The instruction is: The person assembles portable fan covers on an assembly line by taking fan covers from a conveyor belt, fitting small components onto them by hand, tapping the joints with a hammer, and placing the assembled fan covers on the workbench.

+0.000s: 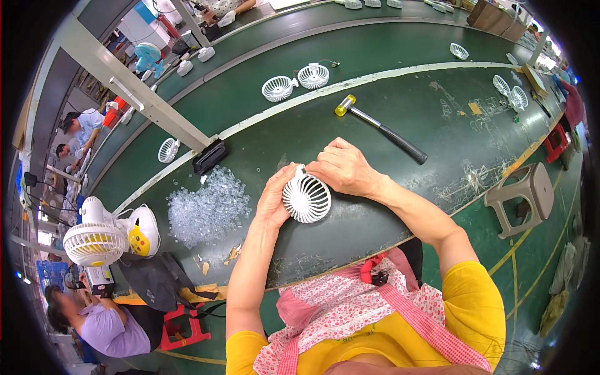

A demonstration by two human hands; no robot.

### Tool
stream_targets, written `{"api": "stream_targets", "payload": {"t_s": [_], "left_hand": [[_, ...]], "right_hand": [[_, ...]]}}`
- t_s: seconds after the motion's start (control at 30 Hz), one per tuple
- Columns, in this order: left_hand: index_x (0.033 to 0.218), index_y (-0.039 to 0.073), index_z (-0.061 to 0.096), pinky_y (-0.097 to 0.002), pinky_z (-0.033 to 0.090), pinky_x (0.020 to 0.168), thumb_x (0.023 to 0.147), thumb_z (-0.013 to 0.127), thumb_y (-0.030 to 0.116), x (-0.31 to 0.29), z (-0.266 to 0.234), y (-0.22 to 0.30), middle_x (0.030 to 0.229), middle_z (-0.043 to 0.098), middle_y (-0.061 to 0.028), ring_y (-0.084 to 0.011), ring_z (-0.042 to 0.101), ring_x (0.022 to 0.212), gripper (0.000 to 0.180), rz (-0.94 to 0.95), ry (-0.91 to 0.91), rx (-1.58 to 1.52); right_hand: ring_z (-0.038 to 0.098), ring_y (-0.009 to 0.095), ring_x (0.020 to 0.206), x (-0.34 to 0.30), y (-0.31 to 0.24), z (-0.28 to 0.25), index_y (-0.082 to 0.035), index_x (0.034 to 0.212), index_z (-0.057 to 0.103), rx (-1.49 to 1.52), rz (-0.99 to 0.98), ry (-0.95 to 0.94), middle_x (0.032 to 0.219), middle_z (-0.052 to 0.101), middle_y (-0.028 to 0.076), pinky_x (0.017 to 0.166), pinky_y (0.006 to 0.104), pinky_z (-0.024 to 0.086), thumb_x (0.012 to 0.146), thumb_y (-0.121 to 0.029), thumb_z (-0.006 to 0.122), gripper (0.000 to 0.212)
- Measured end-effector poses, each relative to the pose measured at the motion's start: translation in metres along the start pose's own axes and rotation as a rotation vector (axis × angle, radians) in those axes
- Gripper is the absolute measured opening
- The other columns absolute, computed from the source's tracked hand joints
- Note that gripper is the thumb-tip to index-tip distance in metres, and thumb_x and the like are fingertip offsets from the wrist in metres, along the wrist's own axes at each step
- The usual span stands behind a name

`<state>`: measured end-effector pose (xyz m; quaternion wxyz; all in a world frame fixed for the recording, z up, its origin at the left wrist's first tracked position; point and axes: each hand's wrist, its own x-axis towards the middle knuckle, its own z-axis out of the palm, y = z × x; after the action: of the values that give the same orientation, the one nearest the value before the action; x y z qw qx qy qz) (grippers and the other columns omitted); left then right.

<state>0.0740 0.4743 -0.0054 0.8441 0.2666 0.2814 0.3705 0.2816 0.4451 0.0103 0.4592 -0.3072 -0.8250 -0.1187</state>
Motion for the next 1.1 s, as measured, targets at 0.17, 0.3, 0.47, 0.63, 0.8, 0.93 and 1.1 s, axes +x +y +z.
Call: {"api": "stream_targets", "payload": {"t_s": [0.17,0.3,0.47,0.63,0.8,0.93,1.1], "left_hand": [[0.102,0.006,0.066,-0.0286,0.058,0.078,0.096,0.067,0.019,0.0,0.002,0.002,0.095,0.07,-0.0032,-0.0123,0.068,0.085,0.014,0.003,0.027,-0.045],[0.103,0.008,0.065,-0.0284,0.058,0.076,0.097,0.065,0.021,0.0,0.005,-0.002,0.095,0.07,-0.0029,-0.0121,0.068,0.084,0.015,-0.051,0.01,-0.087],[0.104,0.008,0.065,-0.0289,0.059,0.075,0.097,0.066,0.022,-0.002,0.009,-0.006,0.095,0.069,-0.0018,-0.0123,0.068,0.082,0.016,-0.14,0.008,-0.121],[0.102,0.009,0.066,-0.03,0.059,0.075,0.096,0.067,0.023,-0.001,0.003,-0.006,0.095,0.069,-0.0014,-0.0124,0.068,0.084,0.015,-0.136,0.007,-0.138],[0.101,0.009,0.066,-0.0277,0.057,0.076,0.096,0.067,0.022,0.0,0.006,-0.003,0.094,0.069,-0.0011,-0.0109,0.067,0.083,0.014,-0.012,0.005,-0.041],[0.1,0.008,0.066,-0.0254,0.055,0.075,0.096,0.067,0.023,-0.002,0.006,-0.004,0.093,0.069,-0.0003,-0.0081,0.065,0.082,0.016,0.094,0.009,0.106],[0.105,0.003,0.067,-0.0227,0.05,0.079,0.094,0.069,0.013,-0.007,0.016,-0.001,0.099,0.07,-0.0021,-0.0066,0.063,0.088,0.014,0.392,0.037,0.409]], "right_hand": [[0.057,0.019,0.064,0.004,-0.007,0.007,-0.008,0.09,0.068,0.088,0.21,0.083,0.069,0.056,0.002,0.07,0.0342,0.044,0.08,-0.012,0.076,0.013],[0.059,0.02,0.066,0.003,-0.003,0.003,-0.008,0.09,0.068,0.095,0.215,0.058,0.068,0.058,0.002,0.071,0.0347,0.043,0.082,-0.01,0.075,0.011],[0.06,0.02,0.066,0.003,-0.005,0.004,-0.007,0.088,0.068,0.067,0.277,0.083,0.071,0.061,0.003,0.072,0.0356,0.043,0.082,-0.008,0.074,0.008],[0.059,0.021,0.066,0.001,-0.007,0.005,-0.006,0.086,0.067,0.105,0.297,0.068,0.071,0.062,0.003,0.072,0.0359,0.043,0.083,-0.008,0.073,0.006],[0.059,0.02,0.066,0.003,-0.009,-0.001,-0.005,0.087,0.068,0.136,0.296,0.025,0.073,0.064,0.004,0.072,0.0354,0.043,0.084,-0.009,0.073,0.007],[0.057,0.018,0.07,0.001,-0.007,0.002,-0.006,0.091,0.07,0.305,0.503,-0.046,0.077,0.067,0.003,0.074,0.0344,0.044,0.086,-0.011,0.072,0.007],[0.058,0.024,0.086,0.007,-0.006,-0.006,-0.003,0.093,0.069,0.438,0.629,-0.061,0.086,0.067,0.007,0.08,0.0368,0.046,0.089,-0.013,0.07,0.011]]}}
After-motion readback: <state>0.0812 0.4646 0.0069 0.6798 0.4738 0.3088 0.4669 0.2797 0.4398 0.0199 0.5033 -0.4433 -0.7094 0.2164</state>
